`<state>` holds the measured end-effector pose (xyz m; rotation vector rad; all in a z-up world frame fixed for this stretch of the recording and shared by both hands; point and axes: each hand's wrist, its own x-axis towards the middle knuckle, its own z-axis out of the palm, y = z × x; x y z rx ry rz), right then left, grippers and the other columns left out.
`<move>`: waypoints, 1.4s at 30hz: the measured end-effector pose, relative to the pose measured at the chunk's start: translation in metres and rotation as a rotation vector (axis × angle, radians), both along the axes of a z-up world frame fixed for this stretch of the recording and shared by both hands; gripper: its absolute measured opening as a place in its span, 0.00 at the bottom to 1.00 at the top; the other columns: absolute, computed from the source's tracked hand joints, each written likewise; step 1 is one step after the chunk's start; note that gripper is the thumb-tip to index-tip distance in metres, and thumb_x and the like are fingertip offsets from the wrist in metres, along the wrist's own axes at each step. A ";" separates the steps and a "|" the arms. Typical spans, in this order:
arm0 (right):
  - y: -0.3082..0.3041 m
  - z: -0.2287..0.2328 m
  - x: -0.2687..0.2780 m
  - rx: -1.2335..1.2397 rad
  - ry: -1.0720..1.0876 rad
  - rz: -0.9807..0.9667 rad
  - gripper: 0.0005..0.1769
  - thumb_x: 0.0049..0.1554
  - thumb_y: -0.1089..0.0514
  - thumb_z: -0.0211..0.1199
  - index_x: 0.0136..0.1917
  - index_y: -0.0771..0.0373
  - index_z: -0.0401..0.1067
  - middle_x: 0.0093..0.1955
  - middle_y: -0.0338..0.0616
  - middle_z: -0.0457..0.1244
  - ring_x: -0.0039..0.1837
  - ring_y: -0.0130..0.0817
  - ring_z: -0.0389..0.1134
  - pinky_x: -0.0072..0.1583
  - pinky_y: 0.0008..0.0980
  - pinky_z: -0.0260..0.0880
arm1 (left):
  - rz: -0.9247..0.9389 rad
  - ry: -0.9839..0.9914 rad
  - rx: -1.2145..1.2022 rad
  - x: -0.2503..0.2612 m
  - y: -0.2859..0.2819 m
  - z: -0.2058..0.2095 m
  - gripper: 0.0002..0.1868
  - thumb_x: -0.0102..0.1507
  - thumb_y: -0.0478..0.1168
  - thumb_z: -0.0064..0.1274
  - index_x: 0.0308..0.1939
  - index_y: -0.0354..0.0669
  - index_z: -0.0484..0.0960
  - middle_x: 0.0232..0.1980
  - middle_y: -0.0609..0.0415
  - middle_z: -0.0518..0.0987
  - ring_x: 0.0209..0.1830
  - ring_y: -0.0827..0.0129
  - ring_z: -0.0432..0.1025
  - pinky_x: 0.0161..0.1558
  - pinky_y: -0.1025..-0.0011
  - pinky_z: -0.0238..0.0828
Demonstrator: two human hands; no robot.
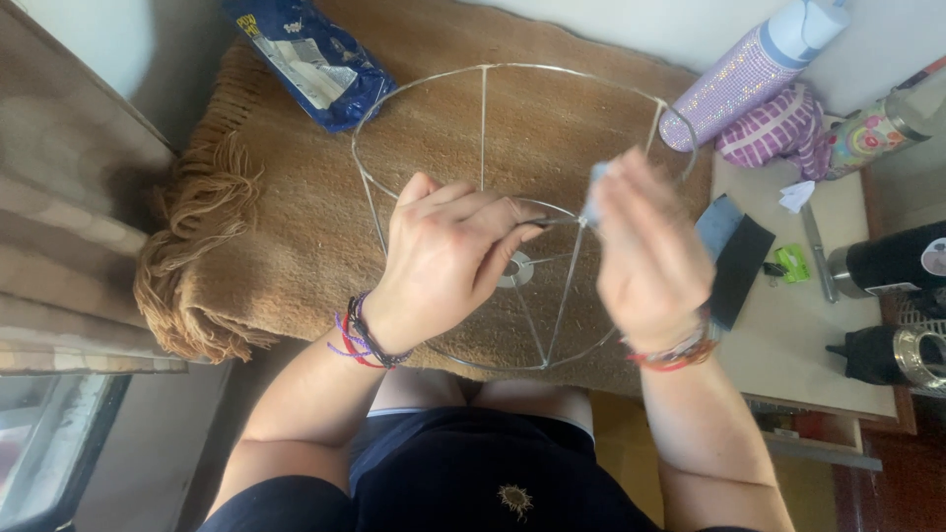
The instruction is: Sanding the joints and wires of a metal lampshade frame using a small piece of sandpaper.
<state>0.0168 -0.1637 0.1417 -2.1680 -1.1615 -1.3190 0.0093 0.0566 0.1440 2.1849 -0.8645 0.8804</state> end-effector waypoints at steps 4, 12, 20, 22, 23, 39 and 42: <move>0.000 -0.009 -0.001 -0.096 -0.071 0.028 0.07 0.64 0.70 0.63 0.53 0.76 0.80 0.57 0.63 0.70 0.60 0.56 0.74 0.67 0.51 0.73 | -0.016 -0.016 0.043 -0.001 0.005 -0.004 0.10 0.73 0.46 0.48 0.42 0.50 0.81 0.34 0.59 0.79 0.31 0.61 0.68 0.40 0.63 0.52; -0.053 -0.019 0.011 0.329 -0.052 -0.241 0.13 0.72 0.67 0.54 0.59 0.81 0.75 0.59 0.67 0.69 0.61 0.61 0.74 0.63 0.50 0.77 | 0.016 0.089 -0.032 -0.001 0.031 -0.014 0.12 0.73 0.47 0.46 0.45 0.55 0.86 0.40 0.63 0.84 0.33 0.67 0.70 0.43 0.65 0.50; -0.008 -0.024 0.021 0.206 -0.069 -0.093 0.08 0.65 0.76 0.59 0.55 0.79 0.77 0.56 0.65 0.69 0.59 0.59 0.74 0.65 0.50 0.77 | 0.022 0.101 -0.037 -0.007 0.031 -0.013 0.13 0.73 0.47 0.45 0.43 0.55 0.85 0.36 0.65 0.82 0.31 0.68 0.68 0.43 0.66 0.50; -0.029 -0.023 0.030 0.241 -0.035 -0.136 0.10 0.68 0.74 0.54 0.57 0.80 0.76 0.56 0.65 0.70 0.60 0.58 0.74 0.65 0.47 0.77 | 0.037 0.096 -0.048 -0.006 0.032 -0.013 0.12 0.73 0.46 0.46 0.43 0.56 0.86 0.36 0.65 0.82 0.32 0.68 0.69 0.43 0.66 0.49; -0.040 -0.023 0.032 0.257 -0.012 -0.224 0.10 0.70 0.71 0.56 0.58 0.78 0.77 0.56 0.62 0.71 0.59 0.56 0.75 0.62 0.46 0.78 | 0.051 0.084 -0.094 -0.004 0.032 -0.013 0.13 0.74 0.46 0.46 0.42 0.55 0.86 0.37 0.65 0.84 0.32 0.69 0.71 0.43 0.66 0.51; -0.070 -0.046 -0.015 0.309 0.134 -0.115 0.10 0.71 0.70 0.52 0.56 0.82 0.72 0.56 0.69 0.67 0.63 0.66 0.70 0.67 0.56 0.75 | -0.111 0.271 -0.669 0.047 0.021 -0.017 0.12 0.76 0.39 0.44 0.50 0.36 0.82 0.48 0.53 0.82 0.51 0.70 0.75 0.57 0.72 0.71; -0.072 -0.031 -0.017 0.326 0.042 -0.138 0.14 0.72 0.64 0.52 0.53 0.81 0.71 0.52 0.72 0.65 0.61 0.69 0.70 0.68 0.62 0.73 | -0.108 0.288 -0.650 0.033 0.019 -0.001 0.12 0.76 0.39 0.44 0.50 0.37 0.82 0.49 0.54 0.82 0.49 0.72 0.73 0.54 0.74 0.68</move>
